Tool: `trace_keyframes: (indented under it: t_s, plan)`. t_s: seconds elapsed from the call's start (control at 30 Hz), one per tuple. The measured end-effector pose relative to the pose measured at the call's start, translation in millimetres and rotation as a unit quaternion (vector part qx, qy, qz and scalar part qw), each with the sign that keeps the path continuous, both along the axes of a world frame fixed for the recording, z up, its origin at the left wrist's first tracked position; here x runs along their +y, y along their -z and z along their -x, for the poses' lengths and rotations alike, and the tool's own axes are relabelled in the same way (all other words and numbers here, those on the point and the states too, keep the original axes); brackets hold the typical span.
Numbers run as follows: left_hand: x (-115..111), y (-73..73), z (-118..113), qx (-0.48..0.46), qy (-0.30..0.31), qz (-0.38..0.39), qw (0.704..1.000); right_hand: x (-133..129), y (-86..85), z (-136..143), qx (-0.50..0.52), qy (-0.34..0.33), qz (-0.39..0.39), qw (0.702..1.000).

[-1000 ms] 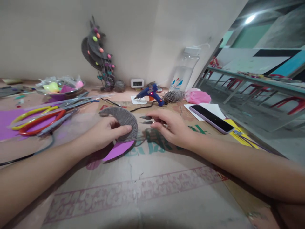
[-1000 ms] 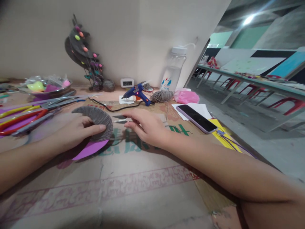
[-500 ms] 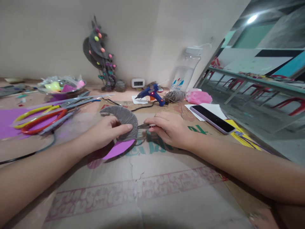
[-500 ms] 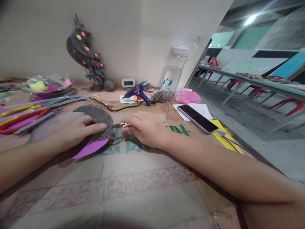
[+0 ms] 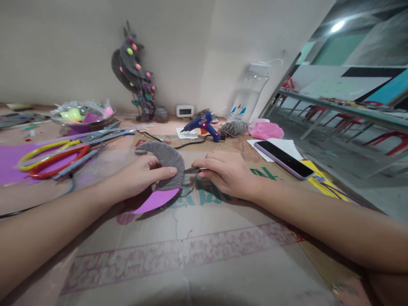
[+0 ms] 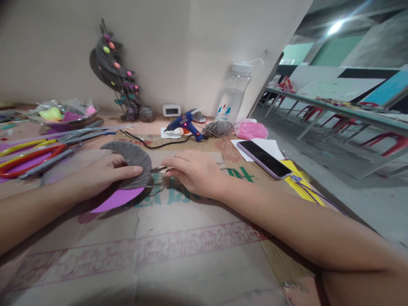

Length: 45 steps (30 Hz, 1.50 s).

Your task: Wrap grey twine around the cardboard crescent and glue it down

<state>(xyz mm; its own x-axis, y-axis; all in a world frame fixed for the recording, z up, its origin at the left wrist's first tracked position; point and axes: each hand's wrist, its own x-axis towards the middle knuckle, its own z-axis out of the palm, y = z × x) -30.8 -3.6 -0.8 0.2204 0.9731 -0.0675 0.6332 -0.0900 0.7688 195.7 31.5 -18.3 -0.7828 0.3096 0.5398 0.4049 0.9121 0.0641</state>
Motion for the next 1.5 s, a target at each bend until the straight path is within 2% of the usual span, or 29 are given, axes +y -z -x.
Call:
trace_keyframes:
  t_s: [0.43, 0.63, 1.17, 1.5]
  plan:
    - [0, 1.4, -1, 0.015, -0.003, 0.005, 1.000, -1, -2.0, 1, -0.001, 0.012, 0.000, 1.000]
    - [0, 2.3, 0, 0.003, 0.000, 0.013, 1.000, -1, -1.2, -4, 0.010, 0.016, 0.035, 0.999]
    - [2, 6.4, 3, -0.014, 0.039, 0.009, 0.999, -1, -1.4, -1, -0.005, 0.001, -0.014, 1.000]
    - [3, 9.4, 6, -0.019, 0.048, 0.011, 0.999, -1, -2.7, 0, -0.014, 0.001, -0.016, 1.000]
